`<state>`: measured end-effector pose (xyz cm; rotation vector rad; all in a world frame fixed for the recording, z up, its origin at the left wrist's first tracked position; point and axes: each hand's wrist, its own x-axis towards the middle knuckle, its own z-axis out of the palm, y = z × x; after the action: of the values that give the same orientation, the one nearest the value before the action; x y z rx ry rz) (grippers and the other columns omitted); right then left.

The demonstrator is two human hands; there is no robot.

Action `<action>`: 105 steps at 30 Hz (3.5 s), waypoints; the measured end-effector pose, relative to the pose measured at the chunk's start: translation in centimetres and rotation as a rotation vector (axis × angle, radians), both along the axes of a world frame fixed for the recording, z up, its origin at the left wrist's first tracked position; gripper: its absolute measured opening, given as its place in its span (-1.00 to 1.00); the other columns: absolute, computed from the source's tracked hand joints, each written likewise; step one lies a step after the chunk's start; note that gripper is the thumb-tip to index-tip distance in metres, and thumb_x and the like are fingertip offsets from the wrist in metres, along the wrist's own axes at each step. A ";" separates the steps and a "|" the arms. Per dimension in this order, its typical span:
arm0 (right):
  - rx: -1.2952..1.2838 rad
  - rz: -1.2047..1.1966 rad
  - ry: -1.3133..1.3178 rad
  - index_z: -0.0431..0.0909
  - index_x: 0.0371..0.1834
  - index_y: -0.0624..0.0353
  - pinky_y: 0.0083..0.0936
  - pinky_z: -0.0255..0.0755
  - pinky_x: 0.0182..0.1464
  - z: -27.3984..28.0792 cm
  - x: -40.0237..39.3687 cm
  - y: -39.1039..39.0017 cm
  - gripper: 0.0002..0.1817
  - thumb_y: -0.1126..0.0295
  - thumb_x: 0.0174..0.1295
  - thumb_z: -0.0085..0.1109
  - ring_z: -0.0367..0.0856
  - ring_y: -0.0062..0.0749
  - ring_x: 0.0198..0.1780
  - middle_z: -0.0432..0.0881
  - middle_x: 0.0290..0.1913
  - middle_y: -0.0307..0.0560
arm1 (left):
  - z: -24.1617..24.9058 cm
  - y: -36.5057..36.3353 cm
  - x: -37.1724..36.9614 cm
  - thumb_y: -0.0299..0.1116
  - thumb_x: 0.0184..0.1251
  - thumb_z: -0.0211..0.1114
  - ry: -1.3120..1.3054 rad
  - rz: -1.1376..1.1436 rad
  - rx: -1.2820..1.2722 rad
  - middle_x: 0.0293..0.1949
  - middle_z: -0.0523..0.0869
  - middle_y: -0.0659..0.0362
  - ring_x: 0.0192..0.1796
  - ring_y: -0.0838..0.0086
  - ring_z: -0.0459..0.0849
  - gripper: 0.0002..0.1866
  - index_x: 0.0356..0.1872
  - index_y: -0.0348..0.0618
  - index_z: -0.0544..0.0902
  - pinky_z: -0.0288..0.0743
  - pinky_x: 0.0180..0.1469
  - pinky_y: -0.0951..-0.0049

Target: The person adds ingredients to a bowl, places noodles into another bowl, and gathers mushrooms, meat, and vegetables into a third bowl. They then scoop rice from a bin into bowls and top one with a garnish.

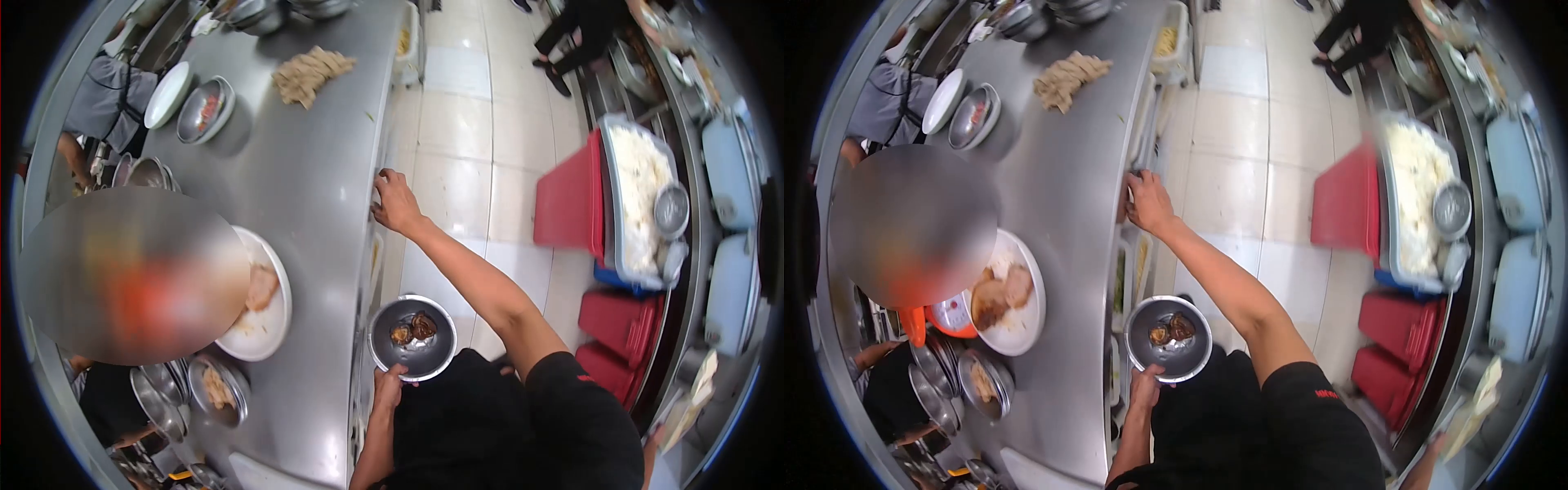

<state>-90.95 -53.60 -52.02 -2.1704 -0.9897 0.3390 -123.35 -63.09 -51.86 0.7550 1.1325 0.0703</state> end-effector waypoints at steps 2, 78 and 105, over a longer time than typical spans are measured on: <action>-0.180 0.113 -0.158 0.37 0.03 0.25 -0.30 0.35 0.13 -0.7 4.2 3.5 -0.51 0.42 -0.04 0.22 0.34 -0.05 0.13 0.40 0.03 0.21 | 0.9 1.4 3.5 -0.53 0.00 0.09 0.077 -0.143 0.001 -0.48 0.64 0.01 -0.59 0.33 0.61 -0.76 -0.29 -0.47 0.53 0.42 -0.57 0.45; -0.113 0.817 -0.034 0.48 -0.09 0.28 -0.38 0.47 -0.06 -10.6 3.9 6.7 -0.71 0.42 0.13 0.11 0.56 -0.15 -0.12 0.59 -0.19 0.07 | -5.8 2.5 17.0 -0.47 -0.03 0.10 0.068 0.376 0.063 -0.37 0.64 -0.07 -0.50 0.26 0.63 -0.66 -0.20 -0.49 0.52 0.56 -0.43 0.39; 0.076 0.650 0.322 0.65 -0.38 0.18 -0.39 0.55 -0.22 -3.2 11.7 -5.2 -0.69 0.68 -0.27 0.11 0.60 -0.04 -0.18 0.61 -0.22 0.03 | -5.7 5.5 26.5 -0.49 -0.06 0.12 0.065 0.260 0.009 -0.35 0.64 0.01 -0.45 0.29 0.64 -0.65 -0.17 -0.44 0.52 0.58 -0.45 0.36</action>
<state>-79.22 -58.79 -55.25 -1.6049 -1.4638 0.9036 -96.88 -57.54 -57.59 0.6185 1.2883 0.2714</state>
